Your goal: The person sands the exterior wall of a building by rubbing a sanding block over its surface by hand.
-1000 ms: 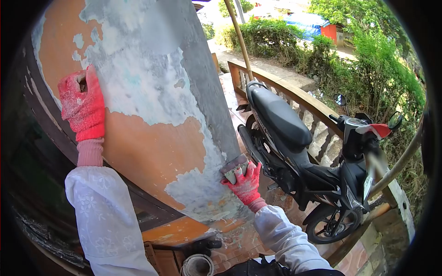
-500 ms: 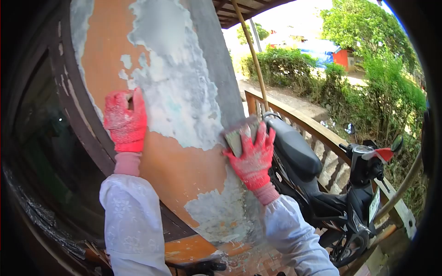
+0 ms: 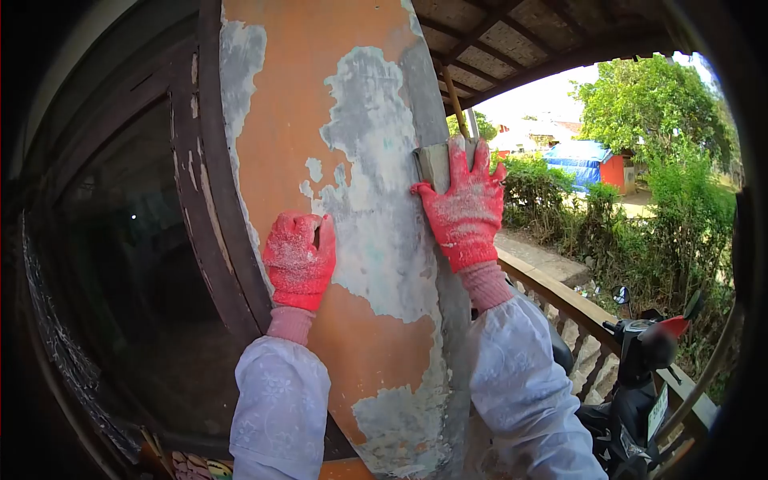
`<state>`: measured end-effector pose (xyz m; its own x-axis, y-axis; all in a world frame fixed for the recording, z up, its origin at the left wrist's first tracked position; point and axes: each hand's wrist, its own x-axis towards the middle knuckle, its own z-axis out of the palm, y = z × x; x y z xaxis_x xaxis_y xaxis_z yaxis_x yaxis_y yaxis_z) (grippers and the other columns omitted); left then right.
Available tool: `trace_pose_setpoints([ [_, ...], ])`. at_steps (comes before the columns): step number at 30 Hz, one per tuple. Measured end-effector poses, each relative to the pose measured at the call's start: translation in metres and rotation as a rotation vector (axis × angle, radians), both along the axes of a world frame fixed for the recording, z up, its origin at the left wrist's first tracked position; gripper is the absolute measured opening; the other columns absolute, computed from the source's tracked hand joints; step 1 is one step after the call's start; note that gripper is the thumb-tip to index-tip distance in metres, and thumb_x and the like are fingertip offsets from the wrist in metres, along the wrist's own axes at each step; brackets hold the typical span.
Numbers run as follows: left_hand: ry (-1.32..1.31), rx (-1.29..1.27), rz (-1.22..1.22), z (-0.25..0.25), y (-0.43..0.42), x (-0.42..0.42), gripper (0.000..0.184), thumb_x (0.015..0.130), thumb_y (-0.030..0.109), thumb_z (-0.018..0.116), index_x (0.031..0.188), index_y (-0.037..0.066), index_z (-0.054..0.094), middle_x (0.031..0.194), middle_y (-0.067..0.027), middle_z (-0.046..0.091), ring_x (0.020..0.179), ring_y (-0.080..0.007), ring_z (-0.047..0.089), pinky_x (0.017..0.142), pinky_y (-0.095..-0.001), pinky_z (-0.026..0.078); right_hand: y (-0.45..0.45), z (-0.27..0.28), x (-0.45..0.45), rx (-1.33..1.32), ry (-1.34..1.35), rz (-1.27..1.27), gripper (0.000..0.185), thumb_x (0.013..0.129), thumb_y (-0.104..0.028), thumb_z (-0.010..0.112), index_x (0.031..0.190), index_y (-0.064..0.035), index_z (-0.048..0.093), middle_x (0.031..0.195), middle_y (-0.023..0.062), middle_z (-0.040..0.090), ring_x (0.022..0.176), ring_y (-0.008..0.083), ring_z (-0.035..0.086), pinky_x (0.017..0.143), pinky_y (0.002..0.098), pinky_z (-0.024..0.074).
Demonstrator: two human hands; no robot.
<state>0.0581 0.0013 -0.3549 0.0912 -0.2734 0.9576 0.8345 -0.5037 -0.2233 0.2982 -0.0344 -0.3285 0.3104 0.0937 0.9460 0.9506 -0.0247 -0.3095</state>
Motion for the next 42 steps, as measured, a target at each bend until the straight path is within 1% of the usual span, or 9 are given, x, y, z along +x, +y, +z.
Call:
trace_pose_setpoints([
  [5, 0.008, -0.015, -0.016, -0.001, 0.001, -0.001, 0.019, 0.085, 0.017, 0.077, 0.084, 0.009, 0.059, 0.091, -0.0099, 0.061, 0.082, -0.0301, 0.064, 0.069, -0.0428, 0.051, -0.008, -0.007, 0.003, -0.005, -0.043, 0.001, 0.093, 0.078, -0.064, 0.071, 0.153, -0.0173, 0.043, 0.157, 0.0230, 0.035, 0.142, 0.0504, 0.031, 0.118, 0.0509, 0.0299],
  [12, 0.005, 0.007, -0.034, 0.000, 0.003, -0.002, 0.019, 0.084, 0.019, 0.078, 0.084, 0.010, 0.061, 0.090, -0.0100, 0.061, 0.082, -0.0311, 0.064, 0.070, -0.0435, 0.052, -0.006, -0.211, 0.019, -0.088, -0.151, 0.069, 0.092, 0.066, -0.062, 0.082, 0.136, -0.0089, 0.055, 0.153, 0.0334, 0.033, 0.144, 0.0539, 0.027, 0.117, 0.0705, 0.0175],
  [15, 0.015, 0.008, -0.064, 0.001, 0.004, -0.003, 0.018, 0.084, 0.019, 0.078, 0.084, 0.010, 0.062, 0.090, -0.0103, 0.061, 0.081, -0.0316, 0.064, 0.070, -0.0441, 0.052, 0.001, -0.186, 0.018, -0.054, -0.170, 0.055, 0.093, 0.067, -0.061, 0.081, 0.140, -0.0112, 0.053, 0.154, 0.0308, 0.034, 0.144, 0.0532, 0.028, 0.117, 0.0672, 0.0220],
  [22, 0.046, 0.003, -0.114, 0.000, 0.005, -0.008, 0.018, 0.085, 0.021, 0.075, 0.083, 0.010, 0.061, 0.088, -0.0110, 0.060, 0.080, -0.0319, 0.063, 0.070, -0.0455, 0.052, 0.006, 0.019, -0.014, 0.130, -0.023, -0.009, 0.093, 0.075, -0.057, 0.077, 0.150, -0.0125, 0.045, 0.156, 0.0276, 0.035, 0.143, 0.0497, 0.032, 0.120, 0.0527, 0.0261],
  [26, 0.052, -0.058, -0.127, 0.000, 0.005, -0.009, 0.019, 0.085, 0.022, 0.075, 0.083, 0.010, 0.060, 0.086, -0.0113, 0.059, 0.081, -0.0325, 0.063, 0.070, -0.0459, 0.052, 0.005, 0.006, -0.011, 0.133, -0.052, 0.009, 0.095, 0.076, -0.057, 0.077, 0.152, -0.0108, 0.042, 0.156, 0.0285, 0.034, 0.144, 0.0486, 0.032, 0.120, 0.0520, 0.0267],
  [30, 0.042, -0.072, -0.151, -0.002, 0.006, -0.007, 0.020, 0.085, 0.022, 0.075, 0.084, 0.010, 0.060, 0.086, -0.0112, 0.059, 0.081, -0.0327, 0.063, 0.069, -0.0461, 0.052, 0.002, -0.117, 0.001, -0.013, -0.005, -0.065, 0.100, 0.071, -0.055, 0.081, 0.148, -0.0052, 0.042, 0.155, 0.0308, 0.032, 0.143, 0.0489, 0.031, 0.121, 0.0553, 0.0232],
  [33, 0.043, -0.023, -0.144, -0.001, 0.008, -0.008, 0.018, 0.084, 0.018, 0.076, 0.083, 0.010, 0.060, 0.086, -0.0108, 0.059, 0.080, -0.0324, 0.063, 0.068, -0.0454, 0.052, 0.000, -0.241, 0.010, -0.095, -0.101, -0.049, 0.100, 0.064, -0.058, 0.084, 0.136, -0.0004, 0.046, 0.151, 0.0372, 0.032, 0.141, 0.0553, 0.030, 0.118, 0.0673, 0.0191],
  [36, 0.044, 0.003, -0.204, -0.002, 0.004, -0.008, 0.016, 0.083, 0.014, 0.077, 0.084, 0.010, 0.062, 0.089, -0.0106, 0.061, 0.082, -0.0318, 0.064, 0.069, -0.0435, 0.052, -0.002, -0.305, 0.008, -0.123, -0.238, 0.051, 0.105, 0.065, -0.062, 0.082, 0.141, -0.0078, 0.035, 0.143, 0.0355, 0.038, 0.137, 0.0563, 0.034, 0.109, 0.0791, 0.0201],
  [42, 0.078, -0.010, -0.139, -0.004, -0.002, -0.011, 0.016, 0.083, 0.010, 0.077, 0.087, 0.008, 0.062, 0.092, -0.0097, 0.061, 0.081, -0.0294, 0.064, 0.070, -0.0404, 0.052, -0.004, -0.181, 0.003, 0.033, -0.064, 0.096, 0.082, 0.068, -0.057, 0.083, 0.132, -0.0120, 0.059, 0.145, 0.0316, 0.040, 0.135, 0.0562, 0.035, 0.112, 0.0669, 0.0287],
])
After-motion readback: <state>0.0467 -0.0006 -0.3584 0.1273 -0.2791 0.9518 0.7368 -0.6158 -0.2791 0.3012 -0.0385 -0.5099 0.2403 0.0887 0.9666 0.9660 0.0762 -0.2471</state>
